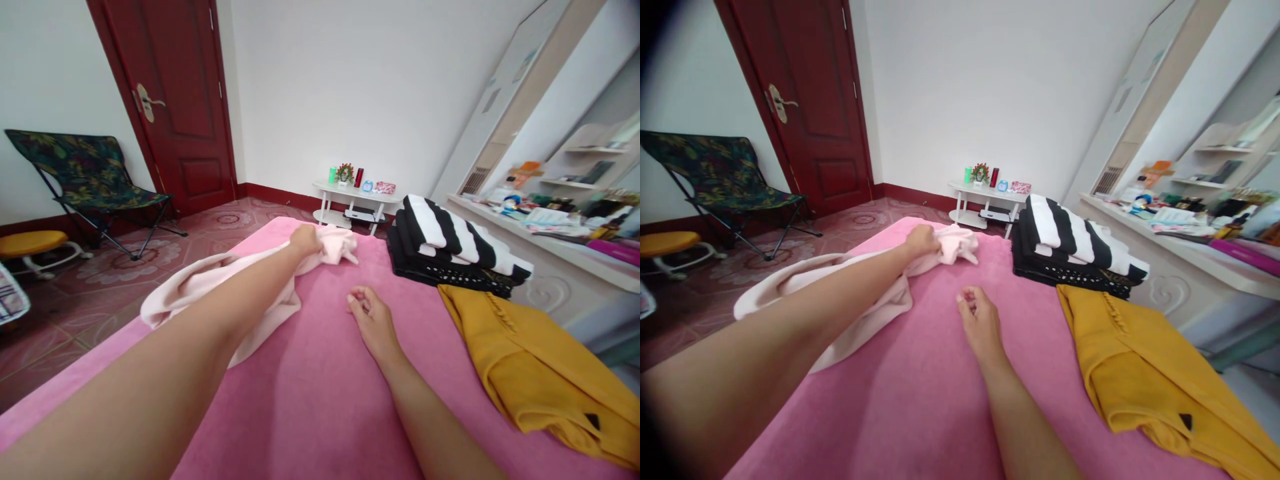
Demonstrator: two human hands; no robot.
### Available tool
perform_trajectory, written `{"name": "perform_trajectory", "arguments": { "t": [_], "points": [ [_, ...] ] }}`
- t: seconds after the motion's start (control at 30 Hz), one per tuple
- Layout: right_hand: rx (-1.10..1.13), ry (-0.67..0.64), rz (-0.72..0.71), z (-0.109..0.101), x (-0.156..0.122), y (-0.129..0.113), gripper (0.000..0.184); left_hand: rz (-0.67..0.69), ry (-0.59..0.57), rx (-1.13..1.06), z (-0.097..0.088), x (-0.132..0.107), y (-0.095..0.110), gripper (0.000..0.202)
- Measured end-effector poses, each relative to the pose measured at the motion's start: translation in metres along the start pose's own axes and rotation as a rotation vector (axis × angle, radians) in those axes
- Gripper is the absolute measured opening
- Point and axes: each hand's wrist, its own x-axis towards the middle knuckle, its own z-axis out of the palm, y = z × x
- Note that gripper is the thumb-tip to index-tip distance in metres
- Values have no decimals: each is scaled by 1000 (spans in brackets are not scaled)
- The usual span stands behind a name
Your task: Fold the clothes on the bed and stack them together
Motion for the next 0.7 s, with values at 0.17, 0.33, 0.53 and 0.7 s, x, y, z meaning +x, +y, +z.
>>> {"name": "perform_trajectory", "arguments": {
  "t": [0.17, 0.33, 0.53, 0.7],
  "points": [
    [0, -8, 8, 2, 1, 0, 27, -171, 24, 137, 2, 23, -43, 62],
    [0, -54, 1, 0, 4, -2, 27, -70, -231, 209, 26, 13, -41, 90],
    [62, -82, -14, -2, 5, -6, 27, 109, -570, 209, -30, -17, -33, 97],
    [-37, -108, -69, -2, 2, -5, 23, 257, -496, 93, -125, -53, -68, 57]
  ]
}}
